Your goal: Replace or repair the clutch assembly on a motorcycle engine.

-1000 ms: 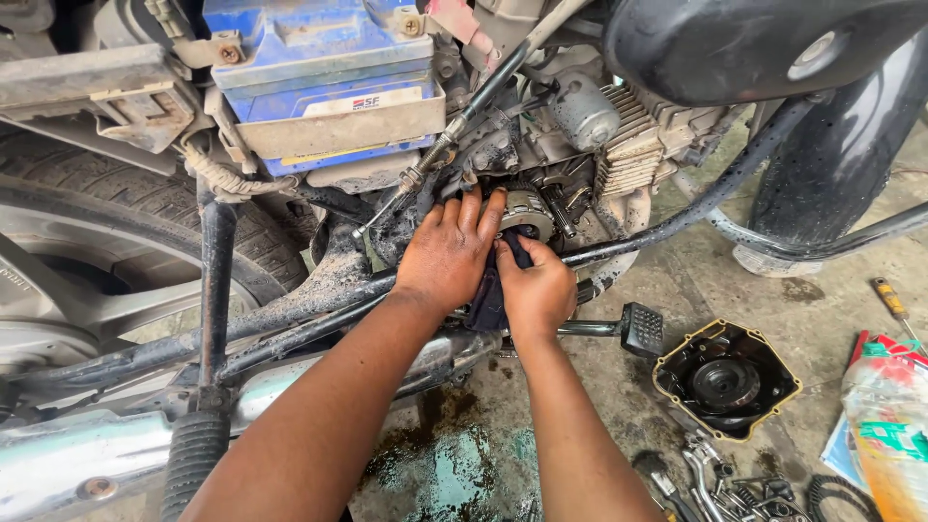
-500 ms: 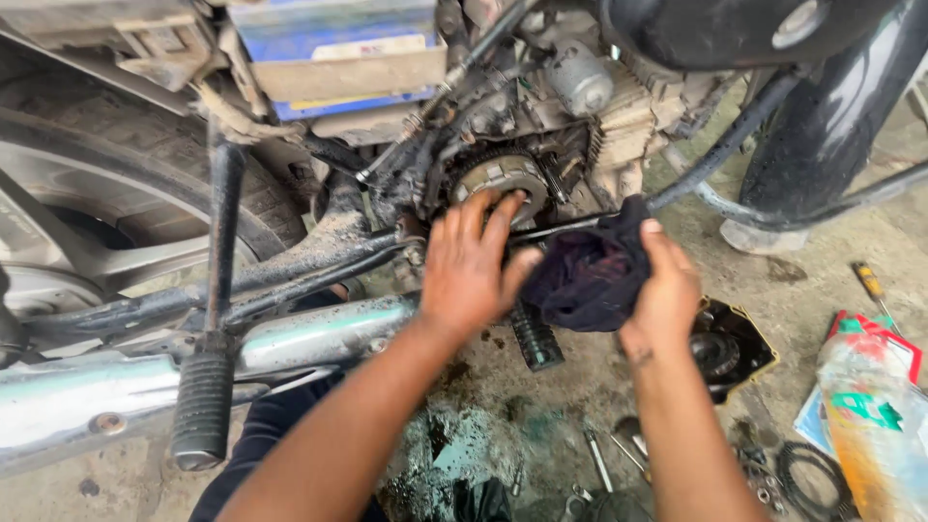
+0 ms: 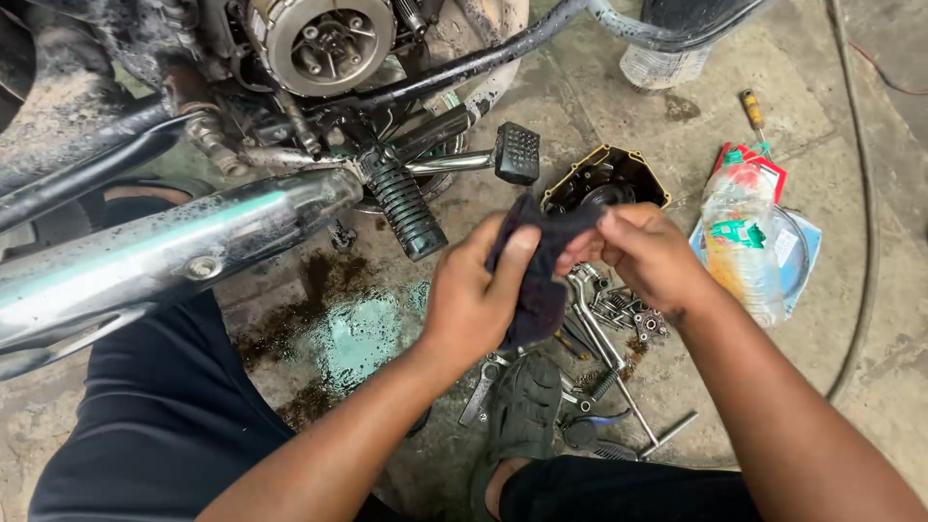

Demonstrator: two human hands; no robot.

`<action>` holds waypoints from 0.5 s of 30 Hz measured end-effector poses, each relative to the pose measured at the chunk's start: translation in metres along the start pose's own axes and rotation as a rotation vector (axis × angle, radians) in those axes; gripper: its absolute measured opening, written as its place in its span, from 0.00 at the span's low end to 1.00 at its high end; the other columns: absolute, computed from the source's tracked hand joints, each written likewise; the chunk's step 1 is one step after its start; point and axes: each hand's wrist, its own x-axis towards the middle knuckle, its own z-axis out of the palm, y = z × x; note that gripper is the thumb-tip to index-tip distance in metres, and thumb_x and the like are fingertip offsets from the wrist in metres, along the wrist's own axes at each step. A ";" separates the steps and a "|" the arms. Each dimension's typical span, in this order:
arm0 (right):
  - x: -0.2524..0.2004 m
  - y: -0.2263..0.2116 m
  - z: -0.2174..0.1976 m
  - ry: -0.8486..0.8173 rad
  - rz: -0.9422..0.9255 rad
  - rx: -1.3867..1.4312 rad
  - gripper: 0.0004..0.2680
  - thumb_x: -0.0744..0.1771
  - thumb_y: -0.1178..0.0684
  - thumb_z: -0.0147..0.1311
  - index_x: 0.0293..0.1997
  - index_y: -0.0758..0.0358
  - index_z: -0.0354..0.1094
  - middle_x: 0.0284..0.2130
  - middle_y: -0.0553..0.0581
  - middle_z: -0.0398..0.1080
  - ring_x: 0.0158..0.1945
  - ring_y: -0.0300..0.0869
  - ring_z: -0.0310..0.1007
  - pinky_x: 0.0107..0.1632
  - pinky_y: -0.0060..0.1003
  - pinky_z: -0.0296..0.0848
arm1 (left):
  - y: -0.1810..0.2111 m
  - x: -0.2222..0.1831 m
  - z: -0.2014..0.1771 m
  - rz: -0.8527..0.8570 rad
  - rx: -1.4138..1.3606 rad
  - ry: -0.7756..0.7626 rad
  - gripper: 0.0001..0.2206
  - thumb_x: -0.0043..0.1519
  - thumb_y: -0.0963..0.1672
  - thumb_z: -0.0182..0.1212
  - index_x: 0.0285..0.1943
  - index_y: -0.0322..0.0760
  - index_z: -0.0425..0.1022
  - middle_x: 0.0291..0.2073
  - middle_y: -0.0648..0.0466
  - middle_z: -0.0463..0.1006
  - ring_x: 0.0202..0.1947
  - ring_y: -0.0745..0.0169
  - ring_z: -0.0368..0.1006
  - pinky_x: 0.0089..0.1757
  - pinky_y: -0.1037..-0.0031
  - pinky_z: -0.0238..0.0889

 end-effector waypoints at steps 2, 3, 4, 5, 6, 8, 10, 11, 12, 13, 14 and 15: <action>0.006 0.066 -0.020 0.078 0.148 0.075 0.15 0.71 0.46 0.53 0.50 0.71 0.74 0.45 0.62 0.79 0.48 0.49 0.80 0.57 0.45 0.77 | -0.024 -0.022 -0.006 0.022 0.085 -0.060 0.21 0.72 0.53 0.49 0.53 0.32 0.76 0.32 0.61 0.78 0.34 0.72 0.75 0.39 0.76 0.68; 0.005 0.108 -0.030 0.068 0.358 -0.272 0.14 0.70 0.44 0.54 0.44 0.68 0.77 0.41 0.62 0.81 0.45 0.48 0.82 0.54 0.44 0.78 | -0.042 -0.032 -0.010 -0.114 0.045 -0.073 0.20 0.71 0.53 0.50 0.53 0.32 0.76 0.31 0.59 0.78 0.32 0.71 0.73 0.37 0.75 0.68; 0.003 0.149 -0.039 0.050 0.566 -0.620 0.14 0.69 0.43 0.55 0.38 0.65 0.80 0.36 0.62 0.83 0.42 0.47 0.83 0.52 0.43 0.79 | -0.060 -0.043 -0.014 -0.249 0.005 -0.086 0.19 0.71 0.52 0.50 0.53 0.32 0.76 0.30 0.57 0.77 0.30 0.69 0.71 0.36 0.74 0.68; -0.002 0.168 -0.024 0.048 0.571 -0.616 0.14 0.69 0.43 0.55 0.38 0.65 0.80 0.36 0.62 0.83 0.42 0.47 0.83 0.52 0.43 0.79 | -0.079 -0.056 -0.021 -0.256 0.006 -0.088 0.19 0.71 0.52 0.50 0.53 0.32 0.76 0.30 0.57 0.77 0.30 0.69 0.71 0.36 0.74 0.68; -0.007 0.187 -0.009 -0.044 0.699 -0.813 0.14 0.68 0.39 0.54 0.43 0.59 0.79 0.39 0.60 0.81 0.45 0.48 0.81 0.54 0.44 0.75 | -0.097 -0.068 -0.028 -0.523 -0.077 -0.051 0.19 0.72 0.51 0.50 0.53 0.30 0.74 0.30 0.55 0.75 0.29 0.66 0.71 0.34 0.71 0.68; -0.007 0.209 0.021 -0.142 0.821 -1.012 0.15 0.68 0.35 0.54 0.48 0.52 0.78 0.43 0.58 0.80 0.47 0.48 0.79 0.56 0.45 0.72 | -0.113 -0.081 -0.037 -0.790 -0.160 -0.008 0.19 0.74 0.51 0.49 0.53 0.28 0.72 0.30 0.53 0.72 0.27 0.62 0.70 0.33 0.69 0.68; 0.001 0.217 0.055 -0.118 0.939 -1.003 0.17 0.65 0.33 0.58 0.51 0.51 0.76 0.49 0.57 0.76 0.53 0.49 0.76 0.58 0.46 0.72 | -0.109 -0.084 -0.041 -1.212 -0.392 0.327 0.17 0.70 0.49 0.46 0.57 0.36 0.74 0.34 0.51 0.82 0.30 0.60 0.77 0.34 0.67 0.71; 0.002 0.220 0.064 -0.128 0.933 -0.999 0.17 0.65 0.33 0.58 0.51 0.51 0.76 0.49 0.57 0.76 0.53 0.49 0.76 0.58 0.46 0.72 | -0.129 -0.094 -0.045 -1.213 -0.386 0.338 0.17 0.70 0.49 0.46 0.57 0.36 0.74 0.34 0.51 0.82 0.30 0.60 0.77 0.34 0.67 0.71; 0.003 0.223 0.074 -0.109 0.970 -1.041 0.18 0.63 0.36 0.61 0.52 0.51 0.75 0.52 0.57 0.75 0.56 0.50 0.75 0.59 0.47 0.72 | -0.147 -0.105 -0.049 -1.203 -0.414 0.346 0.17 0.70 0.49 0.46 0.58 0.33 0.74 0.34 0.49 0.80 0.30 0.57 0.75 0.33 0.65 0.70; 0.008 0.223 0.080 -0.080 1.001 -1.088 0.19 0.61 0.38 0.64 0.54 0.52 0.74 0.55 0.56 0.73 0.59 0.50 0.73 0.59 0.48 0.73 | -0.166 -0.111 -0.054 -1.183 -0.444 0.349 0.18 0.71 0.48 0.46 0.58 0.31 0.74 0.35 0.46 0.79 0.29 0.54 0.74 0.32 0.62 0.70; 0.014 0.215 0.080 -0.082 0.989 -1.087 0.19 0.61 0.38 0.64 0.54 0.52 0.74 0.55 0.56 0.73 0.59 0.50 0.73 0.59 0.48 0.73 | -0.163 -0.104 -0.056 -1.175 -0.440 0.356 0.18 0.71 0.48 0.46 0.58 0.31 0.74 0.35 0.46 0.79 0.29 0.54 0.74 0.32 0.62 0.70; 0.018 0.208 0.081 -0.046 0.995 -1.094 0.19 0.62 0.39 0.63 0.55 0.53 0.74 0.55 0.58 0.74 0.58 0.51 0.74 0.59 0.48 0.74 | -0.160 -0.099 -0.058 -1.189 -0.465 0.391 0.18 0.71 0.48 0.45 0.59 0.32 0.74 0.37 0.46 0.80 0.32 0.53 0.76 0.34 0.61 0.71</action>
